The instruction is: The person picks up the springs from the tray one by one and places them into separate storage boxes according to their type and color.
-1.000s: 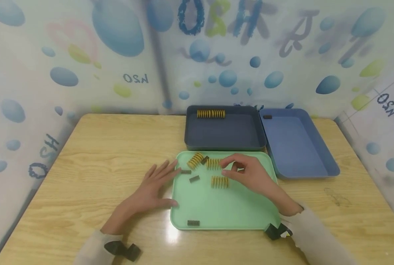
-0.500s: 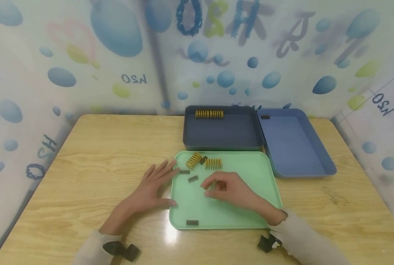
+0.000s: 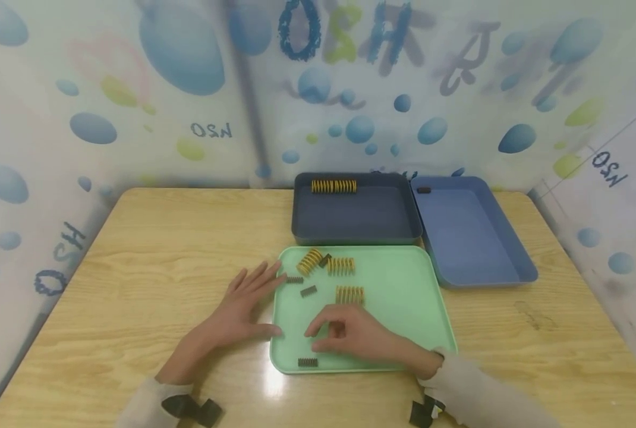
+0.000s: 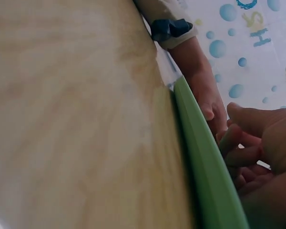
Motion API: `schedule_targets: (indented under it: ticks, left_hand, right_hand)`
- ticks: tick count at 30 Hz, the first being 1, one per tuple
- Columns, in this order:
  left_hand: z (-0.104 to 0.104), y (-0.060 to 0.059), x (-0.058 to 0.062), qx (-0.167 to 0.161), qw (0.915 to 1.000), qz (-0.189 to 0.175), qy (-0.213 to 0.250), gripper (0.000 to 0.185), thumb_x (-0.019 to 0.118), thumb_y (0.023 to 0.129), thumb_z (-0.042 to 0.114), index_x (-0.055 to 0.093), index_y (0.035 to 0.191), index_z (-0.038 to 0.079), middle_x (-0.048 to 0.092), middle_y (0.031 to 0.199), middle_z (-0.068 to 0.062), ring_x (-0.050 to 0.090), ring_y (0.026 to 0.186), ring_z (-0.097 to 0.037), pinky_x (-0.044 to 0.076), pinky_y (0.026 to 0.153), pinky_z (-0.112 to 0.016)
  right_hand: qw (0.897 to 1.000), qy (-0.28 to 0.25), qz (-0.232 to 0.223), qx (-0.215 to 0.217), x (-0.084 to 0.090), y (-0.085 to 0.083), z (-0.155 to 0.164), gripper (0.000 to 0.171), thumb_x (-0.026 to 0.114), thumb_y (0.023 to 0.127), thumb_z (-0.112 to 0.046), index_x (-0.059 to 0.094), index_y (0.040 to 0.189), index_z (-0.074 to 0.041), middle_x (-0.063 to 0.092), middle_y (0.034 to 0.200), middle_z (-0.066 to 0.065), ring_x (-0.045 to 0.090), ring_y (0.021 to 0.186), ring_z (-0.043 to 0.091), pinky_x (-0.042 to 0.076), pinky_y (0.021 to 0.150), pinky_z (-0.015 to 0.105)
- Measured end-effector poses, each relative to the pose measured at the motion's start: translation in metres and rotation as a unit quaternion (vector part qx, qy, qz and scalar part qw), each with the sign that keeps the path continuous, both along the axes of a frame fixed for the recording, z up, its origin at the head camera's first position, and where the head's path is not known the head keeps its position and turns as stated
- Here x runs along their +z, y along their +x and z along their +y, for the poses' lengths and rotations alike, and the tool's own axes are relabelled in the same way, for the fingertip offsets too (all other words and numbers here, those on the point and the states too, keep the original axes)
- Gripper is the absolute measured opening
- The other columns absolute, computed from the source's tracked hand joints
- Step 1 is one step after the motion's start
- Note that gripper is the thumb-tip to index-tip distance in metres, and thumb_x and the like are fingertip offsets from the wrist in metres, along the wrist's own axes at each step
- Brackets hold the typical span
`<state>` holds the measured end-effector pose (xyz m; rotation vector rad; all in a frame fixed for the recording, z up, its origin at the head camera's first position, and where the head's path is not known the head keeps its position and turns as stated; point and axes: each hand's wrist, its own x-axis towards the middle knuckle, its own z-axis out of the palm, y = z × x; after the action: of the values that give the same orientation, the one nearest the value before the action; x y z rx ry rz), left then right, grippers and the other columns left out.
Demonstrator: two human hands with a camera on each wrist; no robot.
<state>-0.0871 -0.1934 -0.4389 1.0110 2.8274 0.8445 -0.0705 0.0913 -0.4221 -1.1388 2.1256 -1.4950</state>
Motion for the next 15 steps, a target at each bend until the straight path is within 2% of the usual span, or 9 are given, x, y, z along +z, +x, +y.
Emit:
schedule_targets:
  ticks: [6,15]
  left_hand:
    - [0.0,-0.0009,-0.0015,-0.001,1.0,0.005,0.0,0.094,0.07,0.075,0.061,0.033,0.15,0.016,0.019,0.158,-0.007,0.012,0.143,-0.036,0.003,0.112,-0.058]
    - [-0.0007,-0.0008,-0.0003,0.001,1.0,0.007,-0.003,0.095,0.07,0.074,0.061,0.033,0.15,0.017,0.018,0.158,-0.006,0.012,0.143,-0.036,0.003,0.112,-0.058]
  right_hand:
    - [1.0,0.018,-0.021,0.008,-0.0063,0.0059,-0.0039,0.021,0.075,0.082,-0.027,0.071,0.1,-0.018,0.064,0.08,-0.008,0.053,0.059,0.0,0.049,0.055,0.02]
    - [0.998,0.035,0.035,0.034,-0.0047,0.0067,-0.0068,0.023,0.078,0.079,-0.022,0.072,0.1,-0.015,0.065,0.084,-0.005,0.05,0.062,-0.002,0.047,0.056,0.016]
